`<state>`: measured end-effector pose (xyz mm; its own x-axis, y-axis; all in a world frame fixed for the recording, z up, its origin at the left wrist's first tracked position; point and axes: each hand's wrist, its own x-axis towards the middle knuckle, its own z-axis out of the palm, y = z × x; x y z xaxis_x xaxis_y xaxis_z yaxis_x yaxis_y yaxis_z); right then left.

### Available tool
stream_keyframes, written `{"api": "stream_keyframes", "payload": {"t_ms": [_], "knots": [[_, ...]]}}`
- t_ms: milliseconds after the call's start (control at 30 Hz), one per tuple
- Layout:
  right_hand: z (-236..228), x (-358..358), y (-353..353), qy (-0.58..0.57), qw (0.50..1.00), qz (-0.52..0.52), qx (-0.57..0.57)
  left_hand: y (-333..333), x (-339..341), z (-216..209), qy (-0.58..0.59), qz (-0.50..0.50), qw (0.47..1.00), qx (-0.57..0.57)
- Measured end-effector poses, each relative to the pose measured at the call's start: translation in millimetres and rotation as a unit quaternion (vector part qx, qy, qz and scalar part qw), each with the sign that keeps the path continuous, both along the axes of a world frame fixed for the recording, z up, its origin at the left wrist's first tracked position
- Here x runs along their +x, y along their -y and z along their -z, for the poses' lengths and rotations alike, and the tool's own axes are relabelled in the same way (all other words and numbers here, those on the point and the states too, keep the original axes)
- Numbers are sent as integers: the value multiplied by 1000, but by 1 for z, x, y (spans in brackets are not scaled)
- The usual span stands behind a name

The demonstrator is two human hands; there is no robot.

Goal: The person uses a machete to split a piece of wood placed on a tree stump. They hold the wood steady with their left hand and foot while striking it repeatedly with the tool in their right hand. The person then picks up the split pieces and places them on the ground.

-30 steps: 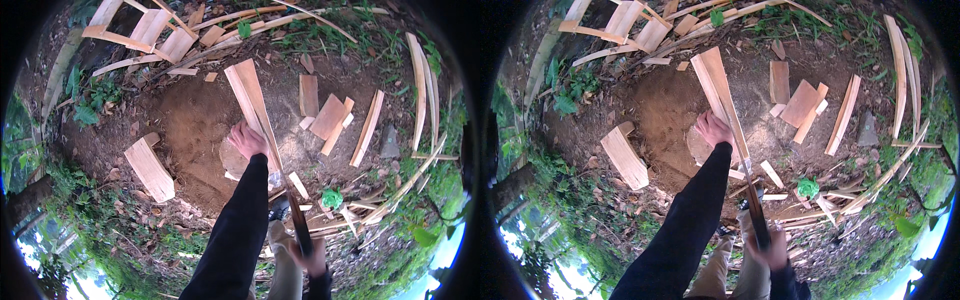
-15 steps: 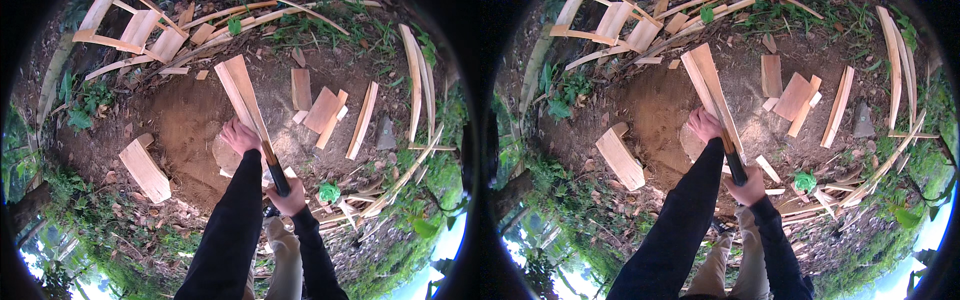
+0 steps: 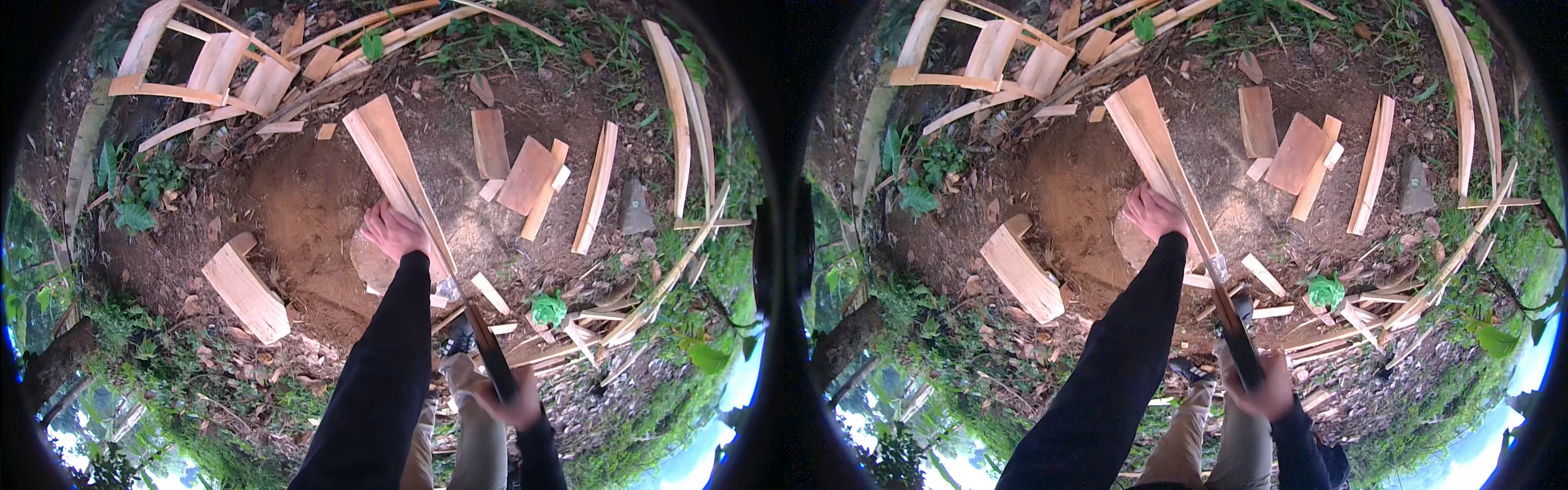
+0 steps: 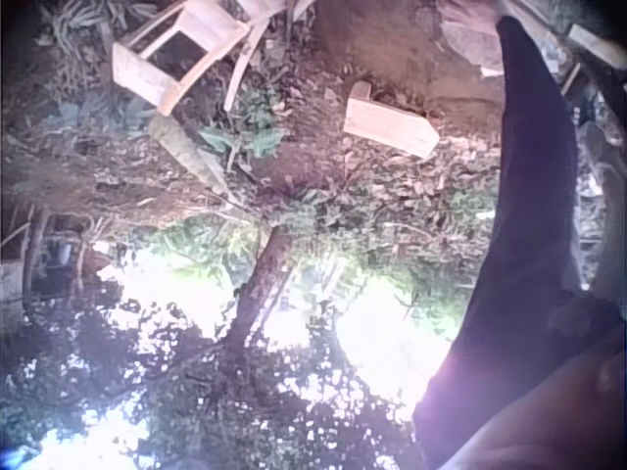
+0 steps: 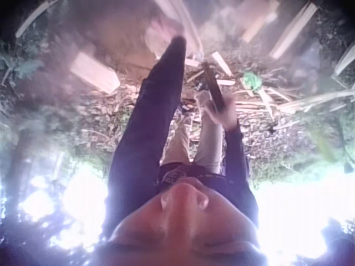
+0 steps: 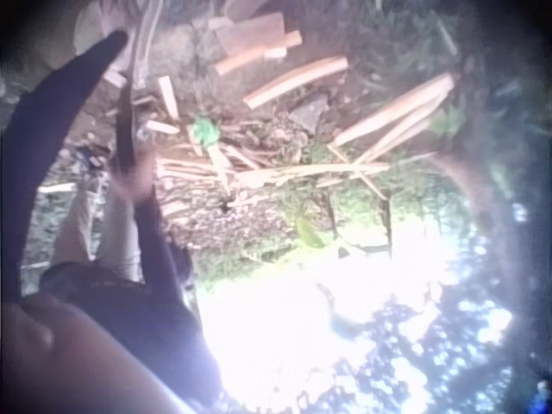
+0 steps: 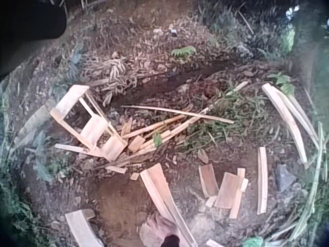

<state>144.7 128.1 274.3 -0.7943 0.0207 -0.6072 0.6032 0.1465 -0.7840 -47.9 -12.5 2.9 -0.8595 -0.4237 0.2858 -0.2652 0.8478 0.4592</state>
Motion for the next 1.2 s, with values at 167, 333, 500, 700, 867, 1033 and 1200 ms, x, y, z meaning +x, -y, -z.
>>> {"api": "stream_keyframes", "payload": {"t_ms": [167, 333, 500, 700, 867, 1033, 1200], "knots": [[-20, 4, 6, 45, 998, 44, 19, 0, 4, 4, 49, 27, 998, 34], [58, -19, 14, -6, 996, -42, 76, 9, 3, 11, 37, 24, 999, 30], [-28, 76, -12, 0, 999, -12, 48, -11, 3, 3, 43, 33, 998, 34], [102, -27, 25, -67, 984, -25, 163, -3, 14, 9, 42, 23, 998, 34], [-39, 75, -10, 22, 999, -1, 25, -2, 2, 5, 24, 15, 999, 47], [73, -27, 6, 13, 997, 18, 69, -16, -5, 4, 16, 24, 999, 41], [20, 52, 7, -6, 1000, -6, 13, 9, 2, 10, 21, 28, 999, 38]]}}
